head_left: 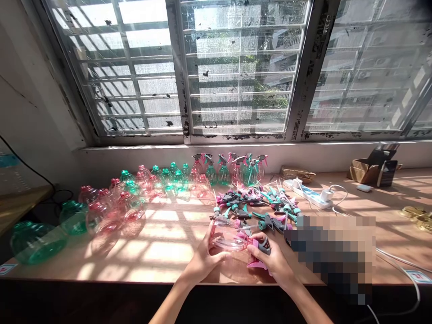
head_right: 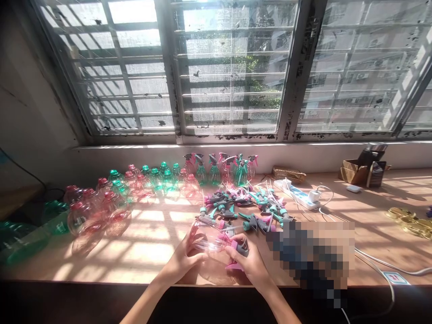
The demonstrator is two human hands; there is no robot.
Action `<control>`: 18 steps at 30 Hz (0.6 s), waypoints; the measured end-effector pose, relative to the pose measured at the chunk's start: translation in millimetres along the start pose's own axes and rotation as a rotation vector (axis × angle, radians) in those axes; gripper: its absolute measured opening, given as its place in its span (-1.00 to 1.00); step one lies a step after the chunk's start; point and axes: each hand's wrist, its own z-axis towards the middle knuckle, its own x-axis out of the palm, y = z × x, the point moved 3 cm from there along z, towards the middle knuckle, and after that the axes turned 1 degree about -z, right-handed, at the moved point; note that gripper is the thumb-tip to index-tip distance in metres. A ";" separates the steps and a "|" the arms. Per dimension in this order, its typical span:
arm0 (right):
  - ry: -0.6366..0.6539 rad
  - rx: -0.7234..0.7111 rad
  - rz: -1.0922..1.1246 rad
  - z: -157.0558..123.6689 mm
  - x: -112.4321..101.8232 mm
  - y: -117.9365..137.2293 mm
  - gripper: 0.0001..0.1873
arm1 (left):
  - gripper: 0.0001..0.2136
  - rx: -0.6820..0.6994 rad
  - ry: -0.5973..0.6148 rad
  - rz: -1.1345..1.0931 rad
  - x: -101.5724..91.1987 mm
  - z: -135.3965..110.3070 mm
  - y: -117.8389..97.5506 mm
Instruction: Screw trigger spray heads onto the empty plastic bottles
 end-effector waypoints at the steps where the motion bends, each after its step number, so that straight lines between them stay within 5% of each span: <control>1: -0.009 0.012 -0.007 -0.5 0.5 0.1 -0.50 | -0.24 -0.005 -0.011 0.001 -0.2 1.0 -1.0; 5: -0.019 0.014 -0.025 -1.8 -0.2 1.9 -0.50 | -0.49 -0.022 -0.026 0.008 -0.7 3.9 -5.7; 11: -0.022 -0.018 0.038 -0.3 -5.1 4.6 -0.60 | -0.17 0.002 0.049 -0.022 0.4 -1.8 -4.5; 18: -0.044 -0.023 0.032 3.9 -3.6 -4.2 -0.51 | -0.12 0.014 0.063 -0.050 3.7 1.3 -3.7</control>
